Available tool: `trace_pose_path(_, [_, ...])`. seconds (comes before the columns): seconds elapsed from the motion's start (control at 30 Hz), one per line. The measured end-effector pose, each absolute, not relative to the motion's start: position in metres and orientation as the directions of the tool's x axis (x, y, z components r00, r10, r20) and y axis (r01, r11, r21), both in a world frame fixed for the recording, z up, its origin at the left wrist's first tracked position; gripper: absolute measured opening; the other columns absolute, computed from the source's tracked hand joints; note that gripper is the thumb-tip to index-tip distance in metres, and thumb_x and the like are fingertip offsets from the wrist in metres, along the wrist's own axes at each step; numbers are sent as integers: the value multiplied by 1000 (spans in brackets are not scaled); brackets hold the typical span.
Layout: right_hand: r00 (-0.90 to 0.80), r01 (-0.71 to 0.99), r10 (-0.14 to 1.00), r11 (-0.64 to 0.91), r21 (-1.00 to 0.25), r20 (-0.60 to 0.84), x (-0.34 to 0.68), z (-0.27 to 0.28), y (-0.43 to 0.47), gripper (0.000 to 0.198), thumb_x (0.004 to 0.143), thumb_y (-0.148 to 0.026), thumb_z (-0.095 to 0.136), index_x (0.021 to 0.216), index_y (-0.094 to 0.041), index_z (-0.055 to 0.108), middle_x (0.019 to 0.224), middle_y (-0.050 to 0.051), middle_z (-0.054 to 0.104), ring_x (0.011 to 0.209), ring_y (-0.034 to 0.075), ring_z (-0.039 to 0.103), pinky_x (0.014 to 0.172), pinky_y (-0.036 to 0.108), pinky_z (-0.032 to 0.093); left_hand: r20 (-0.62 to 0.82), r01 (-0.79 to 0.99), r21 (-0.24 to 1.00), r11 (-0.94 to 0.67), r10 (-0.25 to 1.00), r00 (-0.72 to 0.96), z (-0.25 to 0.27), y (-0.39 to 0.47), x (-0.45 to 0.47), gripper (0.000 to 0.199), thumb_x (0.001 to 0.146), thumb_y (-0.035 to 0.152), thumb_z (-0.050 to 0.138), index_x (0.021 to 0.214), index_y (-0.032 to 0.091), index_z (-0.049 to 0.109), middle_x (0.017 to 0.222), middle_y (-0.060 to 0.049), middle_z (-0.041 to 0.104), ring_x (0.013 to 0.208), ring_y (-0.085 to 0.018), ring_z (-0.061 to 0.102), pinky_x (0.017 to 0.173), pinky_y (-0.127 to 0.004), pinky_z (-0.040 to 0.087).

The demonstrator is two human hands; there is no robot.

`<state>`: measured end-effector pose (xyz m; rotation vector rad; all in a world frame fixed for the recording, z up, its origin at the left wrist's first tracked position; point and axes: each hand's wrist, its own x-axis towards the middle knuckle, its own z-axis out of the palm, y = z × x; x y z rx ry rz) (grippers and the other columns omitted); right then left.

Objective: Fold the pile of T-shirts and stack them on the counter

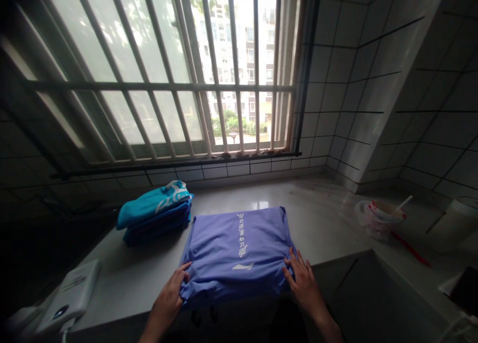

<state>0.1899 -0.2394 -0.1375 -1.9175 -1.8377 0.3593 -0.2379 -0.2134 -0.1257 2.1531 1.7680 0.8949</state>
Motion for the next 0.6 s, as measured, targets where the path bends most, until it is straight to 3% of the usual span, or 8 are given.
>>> trace_pose_path(0.3, [83, 880, 988, -11, -475, 131, 190, -144, -237, 52, 98, -46, 40, 138, -21, 62, 158, 9, 46, 151, 30, 35, 122, 58, 31, 282, 801, 542, -254, 953, 112, -117, -215, -238, 19, 89, 27, 44, 87, 23, 62, 136, -11, 67, 127, -26, 64, 111, -46, 50])
trace_pose_path(0.43, [99, 887, 979, -5, -462, 178, 188, -148, -235, 57, 98, -47, 42, 145, -20, 56, 157, 11, 48, 150, 30, 38, 121, 57, 34, 292, 800, 535, -271, 948, 126, -119, -213, -240, 18, 86, 24, 44, 86, 23, 62, 134, -11, 67, 126, -26, 64, 110, -46, 51])
trace_pose_path(0.6, [72, 891, 983, 13, -454, 170, 192, -153, -235, 54, 98, -51, 42, 139, -21, 61, 157, 11, 48, 148, 31, 40, 119, 57, 36, 272, 816, 516, -259, 953, 130, -117, -213, -239, 25, 80, 14, 41, 87, 23, 63, 135, -9, 67, 129, -24, 62, 112, -43, 50])
